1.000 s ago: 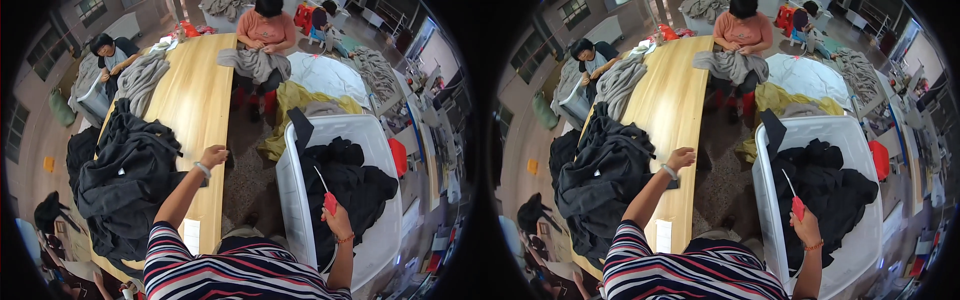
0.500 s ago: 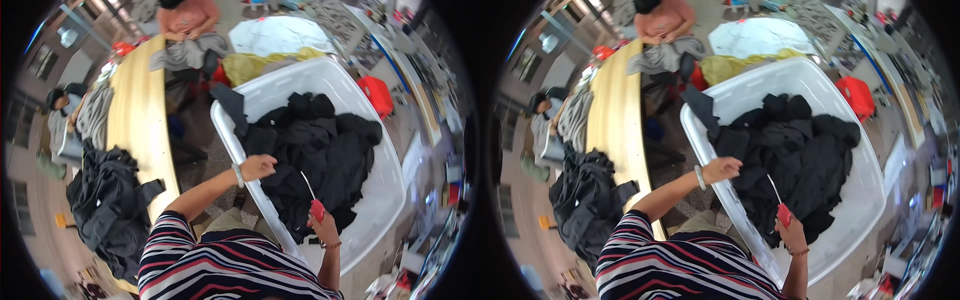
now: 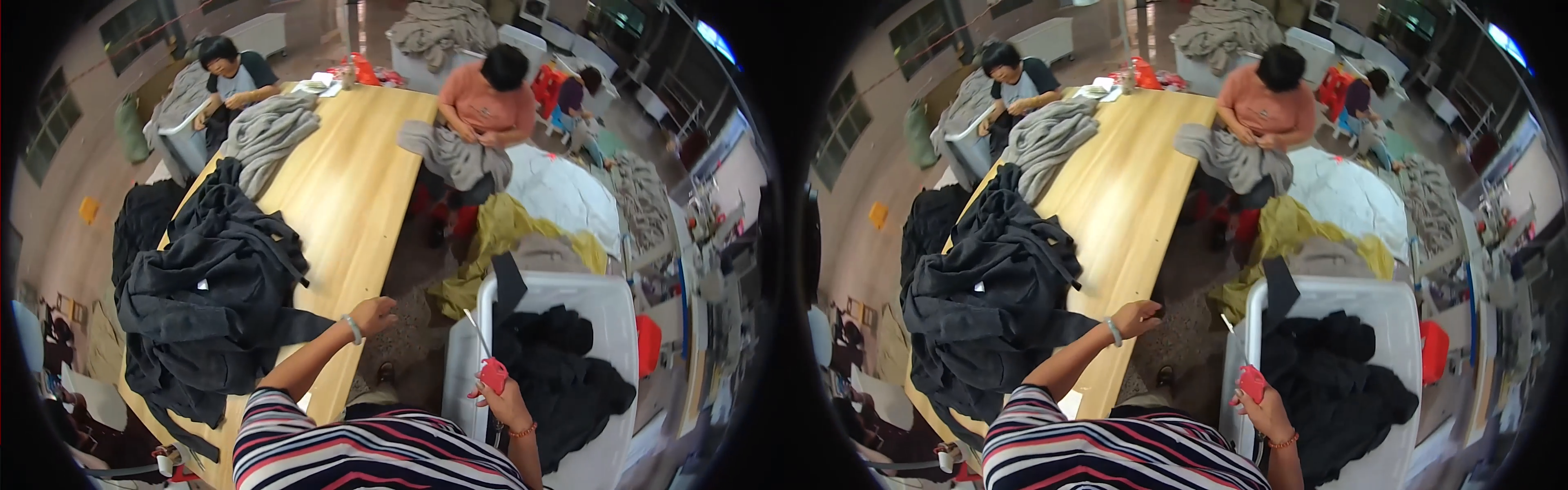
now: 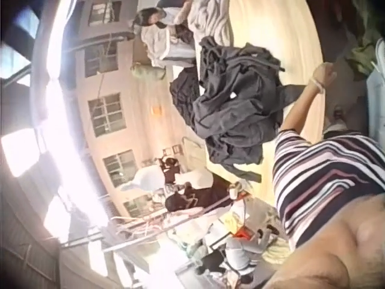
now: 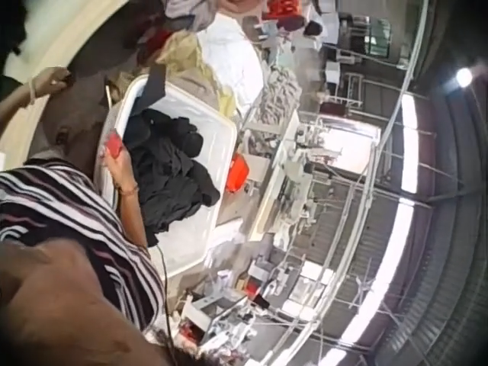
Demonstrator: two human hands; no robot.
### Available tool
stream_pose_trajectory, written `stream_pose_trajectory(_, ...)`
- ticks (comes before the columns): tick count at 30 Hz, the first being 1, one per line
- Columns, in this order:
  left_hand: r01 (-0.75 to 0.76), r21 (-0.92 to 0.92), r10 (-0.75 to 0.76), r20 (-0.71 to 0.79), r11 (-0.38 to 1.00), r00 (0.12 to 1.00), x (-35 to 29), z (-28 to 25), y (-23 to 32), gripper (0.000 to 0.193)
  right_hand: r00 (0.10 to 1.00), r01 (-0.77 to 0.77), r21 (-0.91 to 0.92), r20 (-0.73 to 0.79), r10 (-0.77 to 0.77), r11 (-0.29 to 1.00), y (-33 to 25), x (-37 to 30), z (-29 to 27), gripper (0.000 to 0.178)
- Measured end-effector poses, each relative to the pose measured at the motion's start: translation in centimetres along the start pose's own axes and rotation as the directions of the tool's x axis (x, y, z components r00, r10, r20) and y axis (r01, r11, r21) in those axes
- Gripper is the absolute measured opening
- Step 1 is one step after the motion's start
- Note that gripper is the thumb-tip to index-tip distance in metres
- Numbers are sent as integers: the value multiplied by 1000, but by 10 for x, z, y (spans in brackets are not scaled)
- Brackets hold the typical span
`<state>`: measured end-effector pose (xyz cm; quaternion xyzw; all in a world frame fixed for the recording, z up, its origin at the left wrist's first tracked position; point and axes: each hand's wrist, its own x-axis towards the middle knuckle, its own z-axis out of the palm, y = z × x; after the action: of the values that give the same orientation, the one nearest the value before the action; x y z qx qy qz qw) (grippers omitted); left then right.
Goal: Trim excess threads from garments using scissors on a work table.
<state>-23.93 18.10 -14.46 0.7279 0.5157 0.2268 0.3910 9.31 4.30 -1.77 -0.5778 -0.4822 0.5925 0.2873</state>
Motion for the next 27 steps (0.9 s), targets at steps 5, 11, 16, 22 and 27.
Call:
stream_pose_trajectory(5, 305, 120, -257, -307, 945, 916, -68, -56, -70, 45, 971, 5, -147, 237, 30, 989, -50, 102, 41, 35)
stream_pose_trajectory(11, 430, -240, -491, -375, 870, 786, -166, -62, -103, 42, 921, 107, -223, 389, -12, 969, -99, 200, 101, 34)
stream_pose_trajectory(16, 430, -457, -613, -405, 778, 679, -202, -91, -90, 39, 862, 201, -249, 504, -51, 948, -135, 274, 158, 37)
stream_pose_trajectory(22, 411, -228, -462, -579, 883, 671, -143, -171, -51, 38, 823, 302, -357, 566, -52, 884, -144, 378, 178, 31)
stream_pose_trajectory(27, 387, 151, -207, -643, 910, 737, -36, -240, -68, 54, 799, 228, -353, 601, 33, 908, -148, 465, 163, 36)
